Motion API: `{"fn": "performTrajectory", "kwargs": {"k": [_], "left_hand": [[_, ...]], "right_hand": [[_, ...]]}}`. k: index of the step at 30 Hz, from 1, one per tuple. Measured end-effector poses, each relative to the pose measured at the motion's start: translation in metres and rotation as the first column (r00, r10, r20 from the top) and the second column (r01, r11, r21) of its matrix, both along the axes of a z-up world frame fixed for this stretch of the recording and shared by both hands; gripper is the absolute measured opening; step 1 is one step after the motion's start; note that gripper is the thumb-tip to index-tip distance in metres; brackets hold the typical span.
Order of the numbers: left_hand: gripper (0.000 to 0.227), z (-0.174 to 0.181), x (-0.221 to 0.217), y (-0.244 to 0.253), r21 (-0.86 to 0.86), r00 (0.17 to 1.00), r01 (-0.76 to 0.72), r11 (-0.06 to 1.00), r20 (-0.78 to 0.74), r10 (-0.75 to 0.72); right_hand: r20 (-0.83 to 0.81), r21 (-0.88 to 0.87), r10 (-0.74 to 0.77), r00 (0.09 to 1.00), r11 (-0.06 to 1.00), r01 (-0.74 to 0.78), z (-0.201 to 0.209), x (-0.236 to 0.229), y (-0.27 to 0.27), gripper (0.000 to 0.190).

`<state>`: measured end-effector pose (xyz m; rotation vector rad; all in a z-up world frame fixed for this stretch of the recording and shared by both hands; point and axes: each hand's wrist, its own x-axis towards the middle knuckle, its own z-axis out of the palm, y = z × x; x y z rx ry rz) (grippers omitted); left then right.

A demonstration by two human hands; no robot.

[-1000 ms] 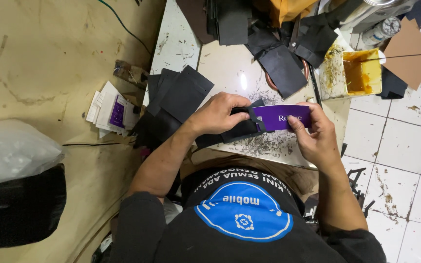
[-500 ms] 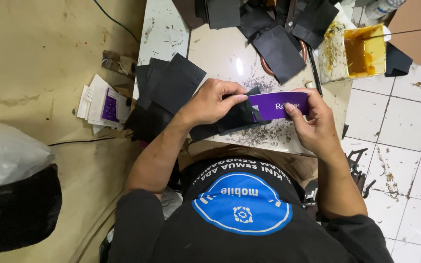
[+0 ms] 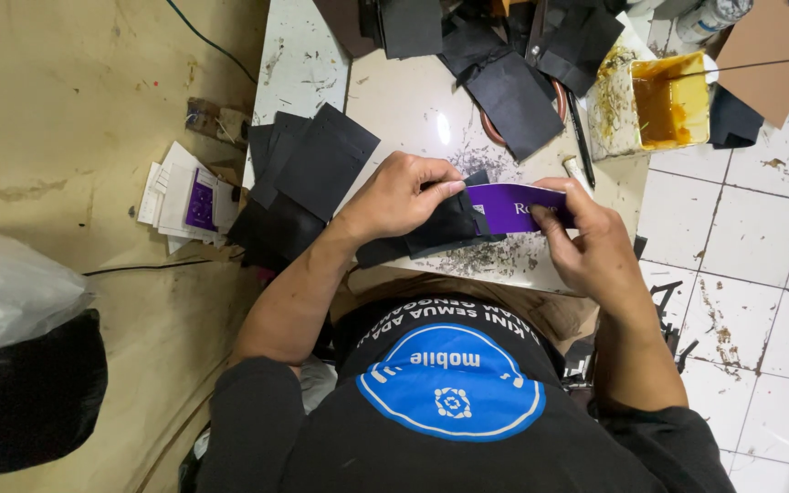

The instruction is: Applying adhesive to leather strips and assembling them onto a template card

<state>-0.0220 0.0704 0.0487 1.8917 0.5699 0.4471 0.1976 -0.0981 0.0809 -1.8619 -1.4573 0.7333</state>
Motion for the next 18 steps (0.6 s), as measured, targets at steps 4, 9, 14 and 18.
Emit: {"fn": "performTrajectory", "kwargs": {"k": [4,9,14,18], "left_hand": [[0.012,-0.007,0.007,-0.006,0.025,1.000,-0.017,1.000,-0.001,0.017],[0.011,-0.011,0.011,-0.013,0.081,0.994,-0.106,0.991,0.012,0.105],[0.013,-0.005,0.009,-0.011,0.046,0.996,-0.066,0.997,0.063,0.063],[0.014,0.002,0.004,-0.009,-0.031,0.996,-0.024,0.999,0.087,0.027]], "right_hand": [[0.342,0.091,0.075,0.937,0.989,-0.113,0.005,-0.010,-0.009,0.042],[0.433,0.048,0.136,0.891,0.984,-0.173,0.005,-0.017,-0.020,0.056],[0.222,0.012,0.153,0.963,0.987,-0.159,0.003,0.000,-0.008,0.050],[-0.305,0.044,0.085,0.948,0.996,-0.075,-0.005,0.013,0.006,0.026]]}}
